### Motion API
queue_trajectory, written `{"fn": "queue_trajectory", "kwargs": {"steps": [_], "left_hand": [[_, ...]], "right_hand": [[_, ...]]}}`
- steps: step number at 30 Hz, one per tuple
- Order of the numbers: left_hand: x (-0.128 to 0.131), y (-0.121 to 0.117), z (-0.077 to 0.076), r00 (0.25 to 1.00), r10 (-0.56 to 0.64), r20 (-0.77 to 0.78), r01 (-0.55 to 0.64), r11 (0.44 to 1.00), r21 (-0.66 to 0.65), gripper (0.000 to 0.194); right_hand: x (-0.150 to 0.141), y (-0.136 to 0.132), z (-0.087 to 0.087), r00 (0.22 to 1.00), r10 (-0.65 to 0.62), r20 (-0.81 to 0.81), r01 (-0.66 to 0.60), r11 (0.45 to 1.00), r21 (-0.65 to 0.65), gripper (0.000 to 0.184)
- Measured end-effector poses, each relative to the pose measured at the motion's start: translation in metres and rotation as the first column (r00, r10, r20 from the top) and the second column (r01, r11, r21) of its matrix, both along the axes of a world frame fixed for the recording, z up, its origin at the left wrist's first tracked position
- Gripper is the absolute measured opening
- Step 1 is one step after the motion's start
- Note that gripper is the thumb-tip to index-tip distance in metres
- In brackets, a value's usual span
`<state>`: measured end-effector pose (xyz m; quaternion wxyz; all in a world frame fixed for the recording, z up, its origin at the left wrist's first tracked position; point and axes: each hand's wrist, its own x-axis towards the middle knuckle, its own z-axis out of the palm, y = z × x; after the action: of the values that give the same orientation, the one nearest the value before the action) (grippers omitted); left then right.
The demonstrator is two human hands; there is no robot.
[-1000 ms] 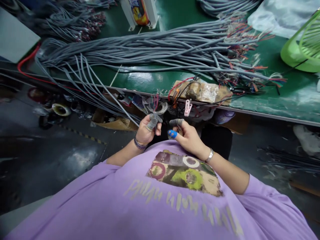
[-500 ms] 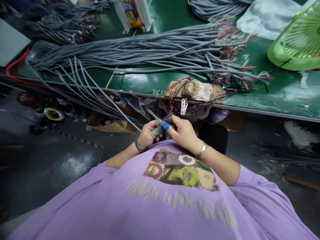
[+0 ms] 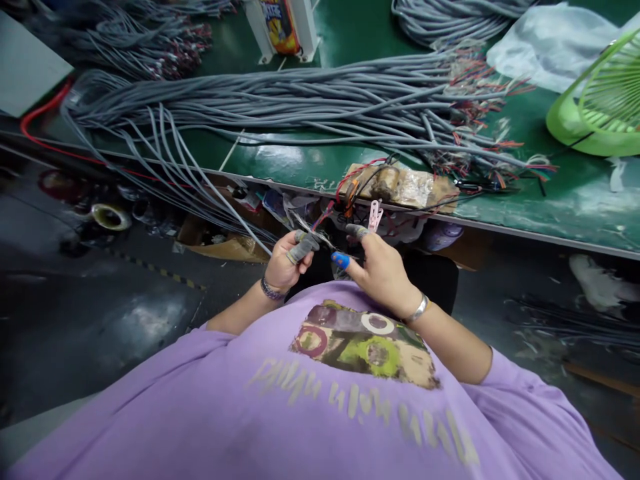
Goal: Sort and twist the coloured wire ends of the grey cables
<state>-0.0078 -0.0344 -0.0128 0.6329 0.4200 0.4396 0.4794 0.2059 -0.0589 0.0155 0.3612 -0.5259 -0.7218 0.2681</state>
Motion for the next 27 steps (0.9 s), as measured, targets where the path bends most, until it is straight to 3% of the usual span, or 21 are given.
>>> {"fn": "queue_trajectory", "kwargs": {"steps": [2, 5, 7, 12, 17, 22, 24, 27], "left_hand": [[0.003, -0.007, -0.001, 0.996, -0.079, -0.047, 0.078, 0.997, -0.013, 0.046], [0.007, -0.012, -0.002, 0.977, -0.184, -0.105, 0.183, 0.983, -0.021, 0.045], [0.008, -0.011, -0.003, 0.973, -0.192, -0.129, 0.194, 0.981, 0.003, 0.044], [0.011, -0.007, -0.007, 0.994, 0.009, -0.110, -0.002, 0.998, 0.066, 0.041], [0.018, -0.006, -0.009, 0.995, 0.004, -0.105, -0.003, 1.000, 0.005, 0.040], [0.009, 0.011, -0.008, 0.981, 0.188, -0.041, -0.188, 0.982, 0.009, 0.039], [0.001, 0.016, -0.006, 0.979, 0.195, -0.061, -0.188, 0.977, 0.100, 0.038], [-0.007, 0.016, 0.000, 0.981, 0.087, -0.175, -0.045, 0.971, 0.234, 0.034]], "right_hand": [[-0.005, 0.003, 0.002, 0.997, 0.068, -0.046, -0.070, 0.996, -0.051, 0.047], [-0.012, 0.007, 0.002, 0.991, 0.110, -0.077, -0.118, 0.988, -0.101, 0.031], [-0.015, 0.007, 0.002, 0.989, 0.128, -0.073, -0.135, 0.986, -0.101, 0.028], [-0.013, 0.001, 0.002, 0.961, 0.257, -0.096, -0.263, 0.963, -0.051, 0.038], [-0.004, -0.006, 0.003, 0.915, 0.389, -0.107, -0.394, 0.919, -0.029, 0.041], [0.007, -0.014, 0.010, 0.760, 0.613, -0.215, -0.638, 0.767, -0.069, 0.040], [0.015, -0.016, 0.013, 0.802, 0.545, -0.245, -0.573, 0.817, -0.059, 0.037], [0.030, -0.019, 0.018, 0.938, 0.214, -0.274, -0.225, 0.974, -0.011, 0.030]]}}
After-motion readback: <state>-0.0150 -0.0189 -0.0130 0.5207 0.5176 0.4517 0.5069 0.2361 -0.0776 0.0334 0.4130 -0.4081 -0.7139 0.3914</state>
